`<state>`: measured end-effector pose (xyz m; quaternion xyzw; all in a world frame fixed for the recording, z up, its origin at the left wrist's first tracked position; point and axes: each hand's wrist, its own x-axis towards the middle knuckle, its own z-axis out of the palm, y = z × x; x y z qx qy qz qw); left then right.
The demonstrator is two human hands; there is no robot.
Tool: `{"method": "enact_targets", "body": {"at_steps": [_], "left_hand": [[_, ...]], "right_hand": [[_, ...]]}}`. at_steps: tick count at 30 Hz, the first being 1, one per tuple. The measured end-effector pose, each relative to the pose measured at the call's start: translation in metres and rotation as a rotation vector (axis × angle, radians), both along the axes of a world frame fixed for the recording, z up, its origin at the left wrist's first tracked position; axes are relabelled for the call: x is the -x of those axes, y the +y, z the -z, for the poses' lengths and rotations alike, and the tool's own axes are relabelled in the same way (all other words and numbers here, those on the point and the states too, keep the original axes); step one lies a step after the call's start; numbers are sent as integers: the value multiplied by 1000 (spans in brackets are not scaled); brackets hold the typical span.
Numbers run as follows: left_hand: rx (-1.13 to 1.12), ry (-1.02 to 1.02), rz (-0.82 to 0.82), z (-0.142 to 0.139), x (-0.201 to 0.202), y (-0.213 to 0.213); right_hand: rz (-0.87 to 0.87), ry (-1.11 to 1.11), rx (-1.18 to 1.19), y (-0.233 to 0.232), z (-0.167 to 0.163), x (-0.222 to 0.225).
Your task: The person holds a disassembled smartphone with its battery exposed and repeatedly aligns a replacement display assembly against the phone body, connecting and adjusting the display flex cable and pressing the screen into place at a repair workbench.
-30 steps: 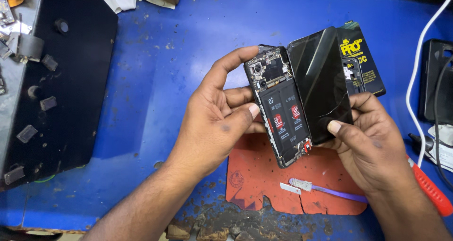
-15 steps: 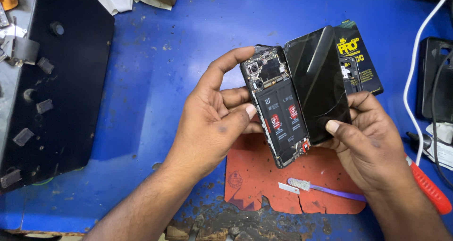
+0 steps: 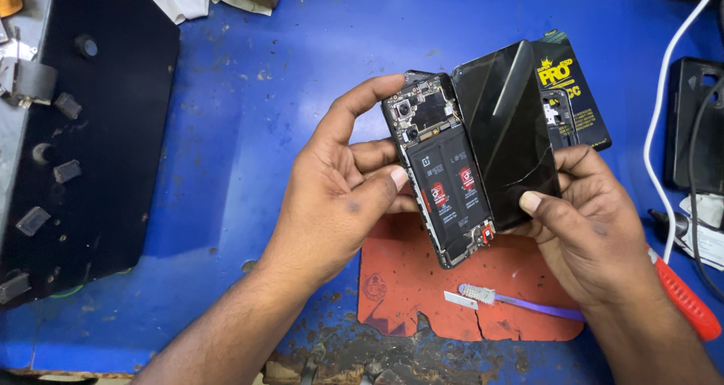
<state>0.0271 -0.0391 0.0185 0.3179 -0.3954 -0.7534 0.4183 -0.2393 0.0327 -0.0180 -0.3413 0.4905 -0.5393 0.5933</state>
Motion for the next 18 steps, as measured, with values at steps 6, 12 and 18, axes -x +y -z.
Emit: {"method": "enact_targets", "body": {"at_steps": [6, 12, 18], "left_hand": [[4, -13, 0, 1, 0, 0], [12, 13, 5, 2, 0, 0], [13, 3, 2, 2, 0, 0]], "right_hand": [[3, -20, 3, 0, 0, 0], [-6, 1, 7, 0, -1, 0], [4, 2, -4, 0, -2, -1]]}}
